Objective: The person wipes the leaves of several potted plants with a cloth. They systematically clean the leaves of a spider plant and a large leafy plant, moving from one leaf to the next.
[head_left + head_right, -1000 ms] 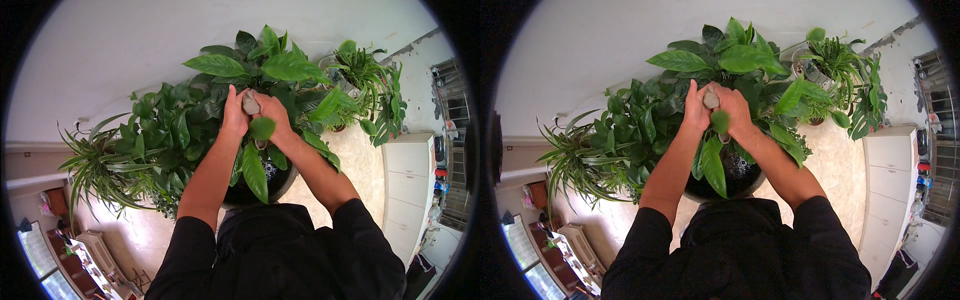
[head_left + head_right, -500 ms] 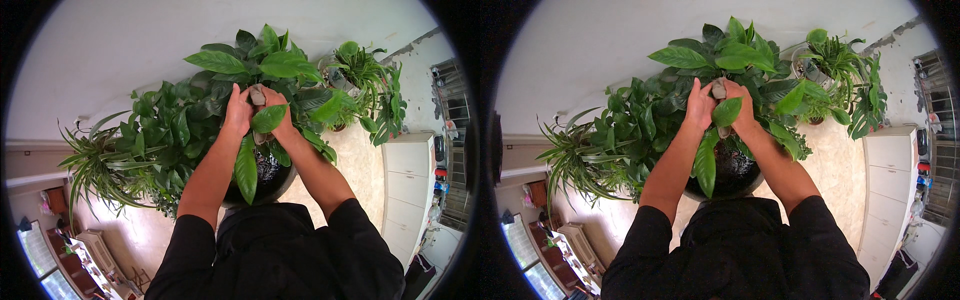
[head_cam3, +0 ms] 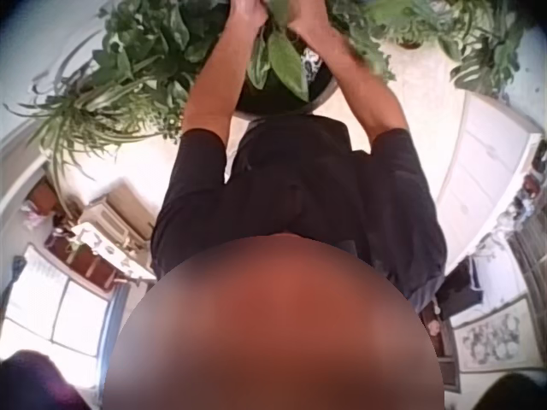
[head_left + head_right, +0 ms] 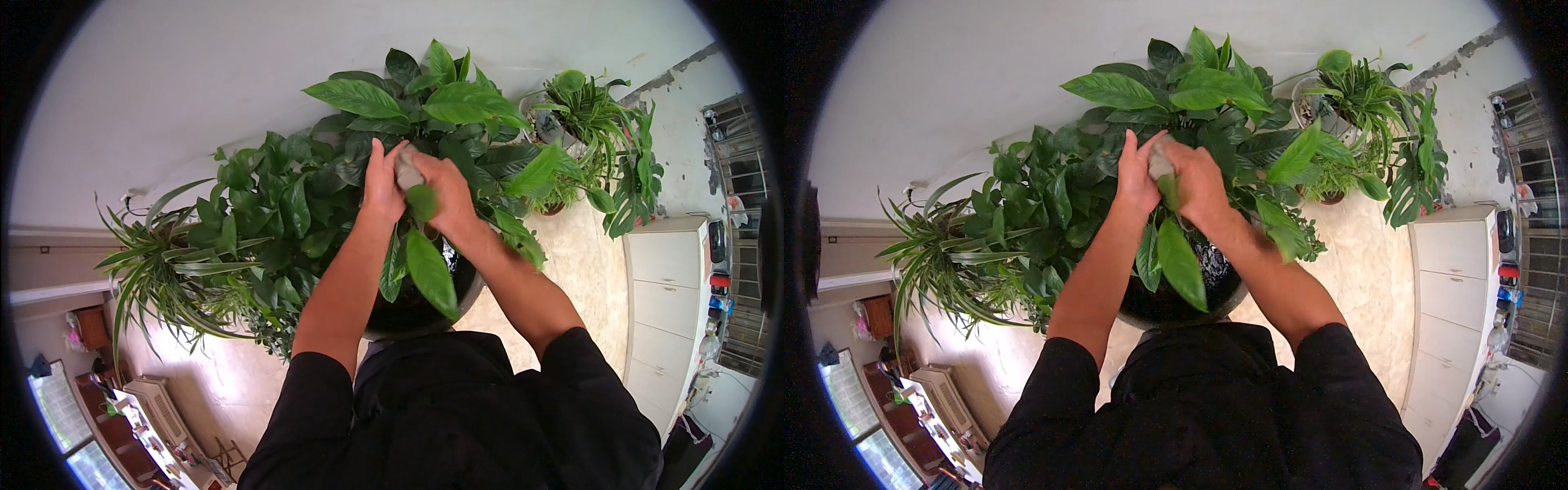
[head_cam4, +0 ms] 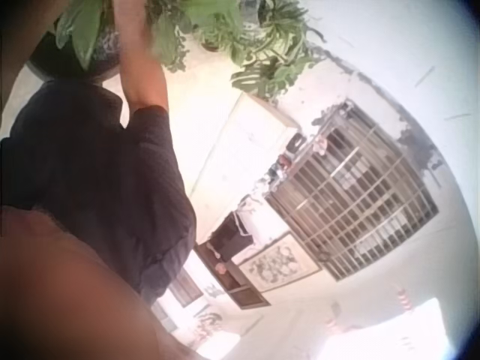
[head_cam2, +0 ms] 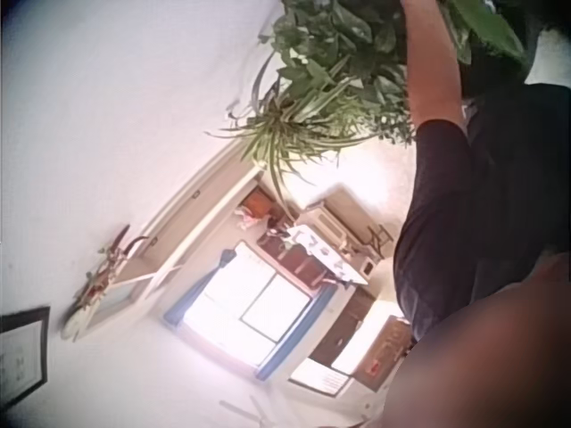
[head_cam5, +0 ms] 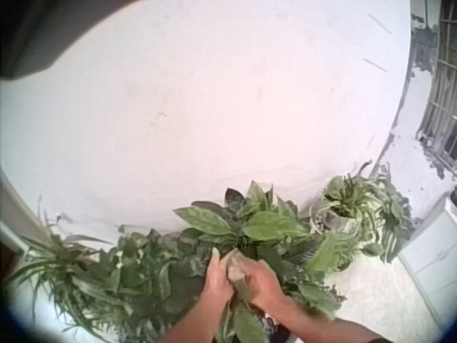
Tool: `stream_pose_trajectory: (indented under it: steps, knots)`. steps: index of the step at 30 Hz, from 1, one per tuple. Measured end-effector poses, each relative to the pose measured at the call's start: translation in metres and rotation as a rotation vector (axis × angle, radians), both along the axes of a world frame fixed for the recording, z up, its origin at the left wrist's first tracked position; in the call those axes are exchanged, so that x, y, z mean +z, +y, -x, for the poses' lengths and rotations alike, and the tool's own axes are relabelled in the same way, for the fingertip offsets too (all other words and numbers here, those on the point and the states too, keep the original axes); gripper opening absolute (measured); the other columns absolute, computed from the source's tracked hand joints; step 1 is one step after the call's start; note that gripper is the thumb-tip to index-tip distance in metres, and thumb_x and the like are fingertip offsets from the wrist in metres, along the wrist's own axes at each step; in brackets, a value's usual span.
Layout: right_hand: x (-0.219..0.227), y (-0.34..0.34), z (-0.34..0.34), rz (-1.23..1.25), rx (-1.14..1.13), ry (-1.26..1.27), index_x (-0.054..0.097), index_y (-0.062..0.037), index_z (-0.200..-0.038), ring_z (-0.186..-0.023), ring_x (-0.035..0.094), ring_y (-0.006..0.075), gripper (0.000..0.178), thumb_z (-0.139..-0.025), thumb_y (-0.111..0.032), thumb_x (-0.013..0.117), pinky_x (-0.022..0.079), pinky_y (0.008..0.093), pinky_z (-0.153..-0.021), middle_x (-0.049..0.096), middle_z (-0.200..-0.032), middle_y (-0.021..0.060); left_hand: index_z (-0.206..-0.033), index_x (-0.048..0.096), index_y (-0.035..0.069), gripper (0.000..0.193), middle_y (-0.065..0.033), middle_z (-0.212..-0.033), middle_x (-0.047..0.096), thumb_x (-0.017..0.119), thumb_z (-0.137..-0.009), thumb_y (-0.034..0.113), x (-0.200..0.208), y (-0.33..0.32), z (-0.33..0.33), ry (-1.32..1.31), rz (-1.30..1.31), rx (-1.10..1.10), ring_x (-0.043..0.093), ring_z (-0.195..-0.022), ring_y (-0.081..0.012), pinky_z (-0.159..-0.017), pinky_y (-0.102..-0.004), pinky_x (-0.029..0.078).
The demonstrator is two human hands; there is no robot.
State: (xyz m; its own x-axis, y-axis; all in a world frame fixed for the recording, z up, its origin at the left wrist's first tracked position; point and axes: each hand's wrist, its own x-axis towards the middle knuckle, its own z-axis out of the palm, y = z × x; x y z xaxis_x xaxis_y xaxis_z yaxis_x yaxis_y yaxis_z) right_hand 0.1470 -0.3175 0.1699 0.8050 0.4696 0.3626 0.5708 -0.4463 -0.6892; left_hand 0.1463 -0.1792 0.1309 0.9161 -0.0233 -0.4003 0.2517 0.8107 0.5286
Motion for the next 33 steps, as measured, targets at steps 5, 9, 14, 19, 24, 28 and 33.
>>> stream_pose_trajectory:
  steps: [5,9,14,19,24,28,33]
  knots:
    - [0.01,-0.008,0.015,0.069,0.103,0.028,0.063,-0.001,-0.13,-0.109,0.065,0.0355,0.049,-0.084,-0.016,0.069,0.047,0.0397,-0.089,0.067,-0.13,0.0183,-0.153,0.043,-0.001,0.088,-0.0204,-0.144,0.055,0.029,-0.104,0.071,-0.003,0.009,0.009,0.001,0.016,-0.029,0.052,-0.134,-0.0334,-0.117,-0.0489,0.037]
    - [0.007,-0.01,0.009,0.116,0.023,0.131,0.066,-0.0023,-0.127,-0.11,0.066,0.0318,0.044,-0.086,-0.017,0.068,0.047,0.0383,-0.089,0.068,-0.129,0.0164,-0.156,0.038,-0.001,0.093,-0.0218,-0.149,0.05,0.027,-0.102,0.074,-0.002,0.008,0.012,-0.051,0.021,-0.032,0.049,-0.137,-0.0357,-0.118,-0.0495,0.036]
    - [-0.003,-0.021,0.021,0.048,0.136,-0.119,0.066,-0.0041,-0.125,-0.096,0.064,0.0386,0.044,-0.083,-0.018,0.069,0.049,0.0448,-0.084,0.07,-0.115,0.0155,-0.159,0.032,-0.001,0.094,-0.0267,-0.15,0.047,0.025,-0.102,0.074,0.006,0.011,0.015,0.021,-0.002,-0.092,0.048,-0.138,-0.0377,-0.119,-0.0496,0.034]
    - [0.005,-0.021,0.014,-0.025,-0.067,0.015,0.068,-0.0051,-0.125,-0.1,0.065,0.0407,0.043,-0.086,-0.021,0.07,0.051,0.0453,-0.087,0.071,-0.115,0.0158,-0.16,0.028,-0.001,0.094,-0.0299,-0.152,0.044,0.023,-0.103,0.074,-0.004,0.012,0.01,-0.117,0.037,-0.123,0.048,-0.138,-0.0393,-0.119,-0.0497,0.034]
    - [-0.016,-0.021,-0.018,0.068,-0.322,0.102,0.07,-0.0071,-0.125,-0.108,0.067,0.0382,0.036,-0.094,-0.025,0.066,0.053,0.0428,-0.093,0.072,-0.119,0.0172,-0.161,0.023,-0.005,0.094,-0.029,-0.162,0.031,0.023,-0.104,0.071,0.002,0.005,0.012,-0.157,0.068,-0.145,0.038,-0.146,-0.0388,-0.123,-0.045,0.029]
    - [-0.015,-0.014,-0.027,0.031,-0.162,-0.003,0.068,-0.0062,-0.126,-0.105,0.067,0.0404,0.046,-0.081,-0.018,0.069,0.053,0.0426,-0.092,0.072,-0.114,0.019,-0.16,0.025,-0.004,0.089,-0.0249,-0.161,0.035,0.023,-0.106,0.067,0.0,-0.001,0.009,-0.226,0.06,-0.137,0.036,-0.148,-0.0353,-0.122,-0.0462,0.03]
    - [0.01,-0.025,0.001,0.062,-0.13,0.298,0.071,-0.0023,-0.12,-0.103,0.072,0.0317,0.039,-0.082,-0.01,0.072,0.054,0.0379,-0.09,0.075,-0.114,0.016,-0.158,0.03,-0.004,0.075,-0.0236,-0.162,0.035,0.029,-0.111,0.053,0.006,0.018,0.022,-0.177,-0.17,-0.126,0.037,-0.149,-0.0341,-0.123,-0.0453,0.03]
